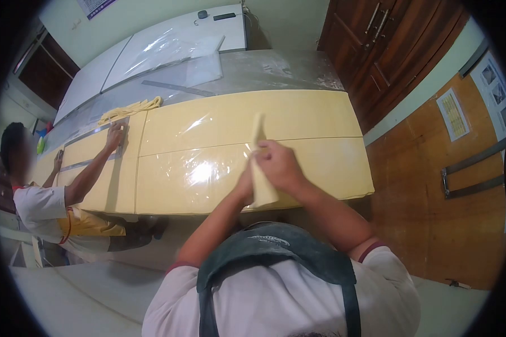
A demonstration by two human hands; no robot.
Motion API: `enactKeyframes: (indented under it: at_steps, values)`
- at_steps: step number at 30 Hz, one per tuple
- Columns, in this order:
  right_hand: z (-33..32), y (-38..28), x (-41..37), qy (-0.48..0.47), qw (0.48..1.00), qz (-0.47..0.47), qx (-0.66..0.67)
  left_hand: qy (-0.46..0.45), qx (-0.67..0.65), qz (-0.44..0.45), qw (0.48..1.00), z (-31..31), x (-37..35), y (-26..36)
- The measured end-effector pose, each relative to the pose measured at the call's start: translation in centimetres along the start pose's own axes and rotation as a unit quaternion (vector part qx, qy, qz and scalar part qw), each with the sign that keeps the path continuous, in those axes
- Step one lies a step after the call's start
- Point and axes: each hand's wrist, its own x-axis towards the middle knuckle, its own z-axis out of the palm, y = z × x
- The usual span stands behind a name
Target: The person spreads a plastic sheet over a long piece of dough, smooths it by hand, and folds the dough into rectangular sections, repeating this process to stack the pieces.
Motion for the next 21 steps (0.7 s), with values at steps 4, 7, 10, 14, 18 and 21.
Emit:
enactKeyframes:
  at_steps: [4,7,10,14,18,21]
  values:
    - [5.8,2.9,-1.7,-0.059,0.992,-0.009,-0.115,0.016,0.070,0.300,0.951,-6.5,-1.9,-1.9]
    - [9.3,9.2,-4.0,-0.078,0.951,-0.077,-0.290,0.061,-0.024,0.323,0.944,-10.5,-1.1,-6.2]
    - [10.1,10.7,-5.5,-0.115,0.927,-0.129,-0.332,0.075,-0.058,0.251,0.963,-12.3,-1.0,-6.8]
    - [10.2,10.9,-5.1,-0.128,0.918,-0.115,-0.358,0.027,-0.223,0.139,0.965,-14.0,-5.0,1.3]
    - [9.7,9.1,-5.5,-0.142,0.902,-0.142,-0.383,0.177,0.031,0.054,0.982,-13.8,-5.0,5.4]
    - [10.2,8.6,-5.9,-0.199,0.875,-0.288,-0.334,0.293,0.345,0.020,0.892,-13.3,-3.6,6.7]
